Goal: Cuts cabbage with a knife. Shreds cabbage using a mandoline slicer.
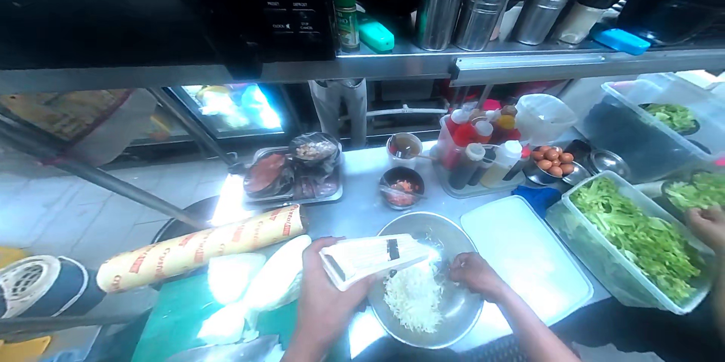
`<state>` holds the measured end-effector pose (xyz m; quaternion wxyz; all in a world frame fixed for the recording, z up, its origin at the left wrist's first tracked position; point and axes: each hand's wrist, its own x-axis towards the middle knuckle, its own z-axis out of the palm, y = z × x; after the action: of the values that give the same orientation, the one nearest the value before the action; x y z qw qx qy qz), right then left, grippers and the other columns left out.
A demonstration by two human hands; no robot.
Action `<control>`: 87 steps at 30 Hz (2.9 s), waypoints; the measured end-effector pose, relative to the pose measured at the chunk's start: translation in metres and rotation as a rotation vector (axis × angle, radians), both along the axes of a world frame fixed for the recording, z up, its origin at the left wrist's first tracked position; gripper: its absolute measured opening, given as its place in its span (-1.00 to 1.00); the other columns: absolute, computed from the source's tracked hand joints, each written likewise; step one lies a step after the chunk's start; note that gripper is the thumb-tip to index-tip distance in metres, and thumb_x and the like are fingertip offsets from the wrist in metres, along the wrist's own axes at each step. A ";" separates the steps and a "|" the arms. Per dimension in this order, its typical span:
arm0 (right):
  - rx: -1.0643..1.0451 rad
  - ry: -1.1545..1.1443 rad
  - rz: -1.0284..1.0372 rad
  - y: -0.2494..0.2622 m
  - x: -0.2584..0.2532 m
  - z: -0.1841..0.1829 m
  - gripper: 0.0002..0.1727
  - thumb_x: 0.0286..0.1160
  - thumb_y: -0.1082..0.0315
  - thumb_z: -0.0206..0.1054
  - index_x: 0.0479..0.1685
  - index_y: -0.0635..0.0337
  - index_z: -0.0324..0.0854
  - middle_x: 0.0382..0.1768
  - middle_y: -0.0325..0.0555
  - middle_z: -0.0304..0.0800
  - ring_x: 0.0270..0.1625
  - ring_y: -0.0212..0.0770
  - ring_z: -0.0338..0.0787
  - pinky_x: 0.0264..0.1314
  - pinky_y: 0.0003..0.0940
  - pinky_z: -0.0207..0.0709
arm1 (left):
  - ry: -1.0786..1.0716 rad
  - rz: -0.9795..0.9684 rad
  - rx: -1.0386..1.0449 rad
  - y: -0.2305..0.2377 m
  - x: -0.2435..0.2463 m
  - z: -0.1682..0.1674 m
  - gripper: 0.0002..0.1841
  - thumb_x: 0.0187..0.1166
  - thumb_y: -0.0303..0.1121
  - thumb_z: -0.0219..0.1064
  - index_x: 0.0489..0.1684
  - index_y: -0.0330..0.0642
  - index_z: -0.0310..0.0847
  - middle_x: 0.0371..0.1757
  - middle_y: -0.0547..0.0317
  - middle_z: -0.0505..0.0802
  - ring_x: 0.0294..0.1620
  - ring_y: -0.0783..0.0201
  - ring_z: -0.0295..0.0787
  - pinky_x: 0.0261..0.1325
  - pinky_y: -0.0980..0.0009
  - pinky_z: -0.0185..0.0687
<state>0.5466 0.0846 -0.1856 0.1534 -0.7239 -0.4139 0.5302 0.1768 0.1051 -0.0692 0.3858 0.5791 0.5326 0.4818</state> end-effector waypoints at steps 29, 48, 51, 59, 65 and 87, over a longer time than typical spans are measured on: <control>0.221 -0.688 0.322 0.028 -0.022 0.005 -0.74 0.44 -0.06 0.26 -0.18 -0.28 0.84 -0.21 -0.32 0.91 -0.05 -0.15 0.89 -0.04 0.14 0.73 | -0.025 0.042 0.018 -0.012 -0.017 -0.009 0.09 -0.25 -0.10 0.88 0.46 -0.09 0.30 0.27 0.15 0.79 0.25 0.16 0.79 0.21 0.19 0.87; 0.170 0.993 -0.440 0.025 0.006 -0.013 -0.65 0.51 0.10 0.17 0.10 0.07 0.64 -0.31 -0.05 0.75 -0.57 -0.30 0.58 -0.65 -0.45 0.40 | -0.071 0.064 -0.012 -0.018 -0.027 -0.001 0.10 -0.22 -0.20 0.88 0.51 -0.11 0.27 0.32 0.09 0.77 0.27 0.09 0.78 0.21 0.14 0.87; 0.209 1.020 -0.441 0.026 0.007 -0.015 -0.64 0.57 0.07 0.27 0.14 0.11 0.64 -0.24 0.00 0.79 -0.57 -0.31 0.61 -0.67 -0.48 0.43 | -0.078 0.045 -0.005 -0.015 -0.022 -0.002 0.09 -0.22 -0.22 0.88 0.50 -0.10 0.27 0.31 0.10 0.77 0.25 0.09 0.78 0.19 0.14 0.87; 0.128 -0.758 0.599 0.035 -0.036 -0.023 -0.71 0.36 0.01 0.31 -0.09 -0.14 0.81 -0.02 -0.08 0.90 0.10 0.09 0.86 0.05 0.31 0.69 | -0.067 0.023 0.018 -0.016 -0.017 0.000 0.07 -0.21 -0.21 0.87 0.48 -0.13 0.27 0.33 0.08 0.76 0.27 0.10 0.78 0.21 0.15 0.85; 0.148 -0.895 0.588 0.030 -0.042 -0.042 -0.69 0.47 0.03 0.21 -0.16 -0.03 0.78 -0.05 -0.04 0.89 0.05 0.12 0.88 -0.02 0.28 0.71 | -0.088 0.050 -0.006 -0.022 -0.024 -0.001 0.07 -0.22 -0.26 0.87 0.48 -0.12 0.27 0.33 0.07 0.76 0.28 0.08 0.78 0.21 0.14 0.87; 0.088 -0.474 0.524 0.016 -0.019 -0.032 -0.68 0.22 -0.11 0.42 -0.15 -0.23 0.87 -0.15 -0.18 0.92 -0.02 -0.05 0.89 0.04 0.25 0.73 | -0.089 0.039 -0.002 -0.017 -0.019 0.002 0.07 -0.22 -0.19 0.85 0.47 -0.17 0.27 0.30 0.02 0.77 0.25 0.07 0.79 0.18 0.16 0.86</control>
<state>0.5280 0.1008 -0.2178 -0.0569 -0.6886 -0.6321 0.3506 0.1577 0.0881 -0.0673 0.4002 0.5461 0.5267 0.5141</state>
